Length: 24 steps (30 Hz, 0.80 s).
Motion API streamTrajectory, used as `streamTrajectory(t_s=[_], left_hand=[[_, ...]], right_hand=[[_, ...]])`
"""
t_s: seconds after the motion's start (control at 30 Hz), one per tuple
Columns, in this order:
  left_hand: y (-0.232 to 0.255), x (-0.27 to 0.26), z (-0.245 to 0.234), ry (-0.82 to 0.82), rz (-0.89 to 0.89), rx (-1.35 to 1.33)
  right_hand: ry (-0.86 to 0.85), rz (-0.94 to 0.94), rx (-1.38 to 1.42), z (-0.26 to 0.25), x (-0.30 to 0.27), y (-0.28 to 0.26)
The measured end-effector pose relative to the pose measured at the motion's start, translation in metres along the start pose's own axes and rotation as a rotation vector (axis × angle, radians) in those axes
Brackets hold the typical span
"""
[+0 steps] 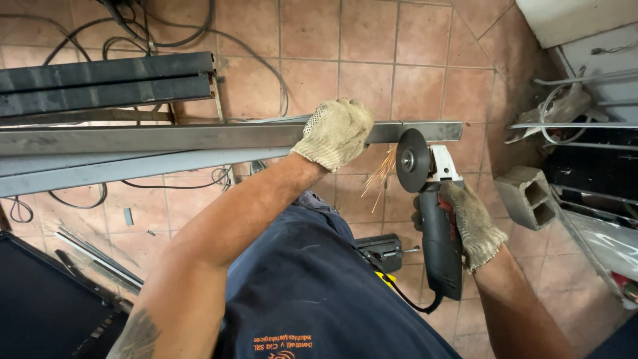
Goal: Measuring, marking, and cutting metal beams with an angle grinder
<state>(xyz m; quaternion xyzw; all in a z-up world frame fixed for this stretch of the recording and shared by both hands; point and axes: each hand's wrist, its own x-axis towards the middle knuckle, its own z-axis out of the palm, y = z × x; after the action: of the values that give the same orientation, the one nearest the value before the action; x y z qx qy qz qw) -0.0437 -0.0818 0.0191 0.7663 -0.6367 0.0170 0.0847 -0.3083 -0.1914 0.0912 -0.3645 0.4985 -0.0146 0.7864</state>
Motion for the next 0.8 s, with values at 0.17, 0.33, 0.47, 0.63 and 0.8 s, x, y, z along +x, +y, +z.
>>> streamTrajectory(t_s=[0.17,0.33,0.47,0.63,0.8], left_hand=[[0.002,-0.001,0.000,-0.011,-0.004,-0.008],[0.003,-0.001,-0.002,-0.016,-0.012,-0.014],[0.002,0.000,-0.001,-0.023,-0.024,-0.019],[0.004,-0.002,-0.002,-0.030,-0.031,-0.027],[0.002,0.002,0.000,-0.035,-0.045,-0.031]], right_hand=[[-0.056,-0.010,0.071,-0.009,0.006,0.005],[0.102,0.019,-0.014,0.000,0.003,0.000],[0.282,0.041,-0.156,-0.001,0.009,-0.003],[0.268,0.055,-0.199,0.039,-0.009,-0.028],[0.341,0.103,-0.256,0.068,-0.018,-0.044]])
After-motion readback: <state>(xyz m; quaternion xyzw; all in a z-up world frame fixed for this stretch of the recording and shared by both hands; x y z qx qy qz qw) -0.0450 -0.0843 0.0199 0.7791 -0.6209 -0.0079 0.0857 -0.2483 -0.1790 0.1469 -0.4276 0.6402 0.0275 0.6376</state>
